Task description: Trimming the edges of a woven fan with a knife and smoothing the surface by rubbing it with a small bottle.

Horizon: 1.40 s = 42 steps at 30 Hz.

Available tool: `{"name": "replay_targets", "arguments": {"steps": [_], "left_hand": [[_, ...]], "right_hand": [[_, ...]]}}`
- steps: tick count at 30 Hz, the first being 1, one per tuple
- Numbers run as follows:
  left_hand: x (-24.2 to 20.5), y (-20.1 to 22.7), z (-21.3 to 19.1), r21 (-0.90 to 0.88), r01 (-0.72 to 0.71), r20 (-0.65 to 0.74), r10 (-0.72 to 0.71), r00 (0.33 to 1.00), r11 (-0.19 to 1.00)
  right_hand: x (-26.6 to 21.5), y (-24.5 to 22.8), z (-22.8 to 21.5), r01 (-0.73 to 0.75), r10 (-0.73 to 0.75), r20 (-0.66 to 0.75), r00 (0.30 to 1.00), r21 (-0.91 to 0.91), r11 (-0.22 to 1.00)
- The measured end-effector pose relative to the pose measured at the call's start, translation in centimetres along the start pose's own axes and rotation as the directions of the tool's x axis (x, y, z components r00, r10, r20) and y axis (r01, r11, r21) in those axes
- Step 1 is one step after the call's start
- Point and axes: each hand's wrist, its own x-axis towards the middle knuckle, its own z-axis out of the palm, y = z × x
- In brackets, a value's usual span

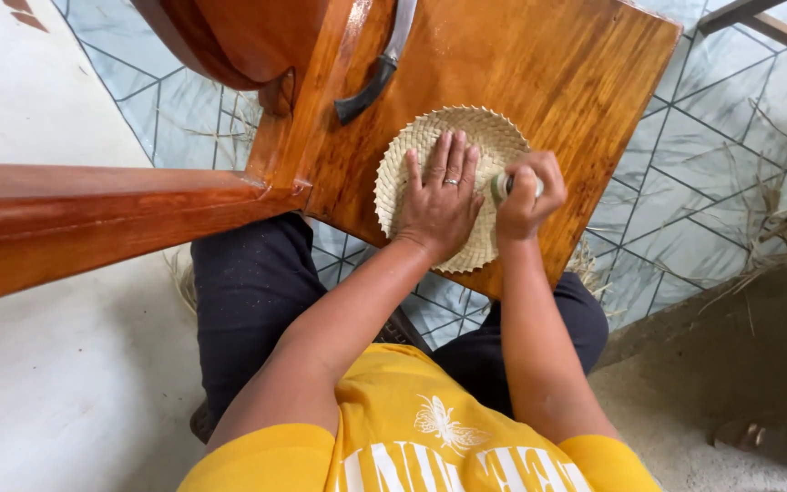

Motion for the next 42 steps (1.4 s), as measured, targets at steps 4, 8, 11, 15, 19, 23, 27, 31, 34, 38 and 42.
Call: {"name": "replay_targets", "arguments": {"steps": [4, 8, 11, 15, 19, 23, 27, 31, 34, 38, 42], "left_hand": [[0.4, 0.1, -0.2, -0.031, 0.037, 0.094, -0.034, 0.995, 0.999], [0.7, -0.2, -0.1, -0.013, 0.006, 0.015, -0.006, 1.000, 1.000], [1.2, -0.8, 0.2, -0.011, -0.013, 0.021, 0.013, 1.000, 1.000], [1.3, -1.0, 0.3, -0.013, -0.056, 0.014, 0.056, 0.998, 0.998], [1.0, -0.8, 0.1, -0.050, -0.085, 0.060, 0.088, 0.994, 0.995], [1.3, -1.0, -0.1, -0.078, -0.095, 0.037, 0.098, 0.994, 0.992], [1.2, -0.9, 0.2, -0.108, -0.082, 0.068, 0.089, 0.994, 0.991], [1.3, -1.1, 0.5, -0.124, -0.099, 0.055, 0.107, 0.993, 0.987], [1.7, -0.6, 1.2, -0.087, -0.167, -0.062, 0.162, 0.985, 0.982], [5.7, 1.3, 4.4, -0.158, -0.267, -0.444, 0.173, 0.879, 0.951], [9.2, 1.1, 8.3, -0.426, -0.287, -0.398, 0.107, 0.911, 0.858]], "right_hand": [[3.3, -0.6, 1.7, 0.020, -0.021, 0.072, 0.997, 0.020, 1.000], [2.3, -3.3, -0.4, 0.001, -0.005, 0.146, 0.989, 0.024, 1.000], [0.2, -5.6, -2.3, -0.071, 0.070, 0.139, 0.988, 0.002, 0.997], [-2.3, -2.9, -4.7, -0.186, 0.199, -0.147, 0.969, 0.098, 0.978], [1.8, -0.6, -5.9, -0.147, 0.134, -0.312, 0.940, -0.016, 0.989], [4.1, -0.9, -5.1, -0.074, 0.045, -0.290, 0.956, -0.089, 0.993], [3.8, -3.4, -4.3, -0.017, 0.040, -0.210, 0.977, 0.109, 0.994], [1.5, -1.8, -4.0, -0.007, 0.010, -0.046, 0.999, 0.065, 0.998], [0.6, -1.1, -3.9, -0.052, 0.075, -0.139, 0.988, 0.165, 0.985], [1.0, -1.7, -4.1, -0.075, 0.076, -0.059, 0.995, 0.019, 0.997], [0.8, -1.7, -4.3, -0.098, 0.098, -0.064, 0.993, -0.009, 0.995]]}}
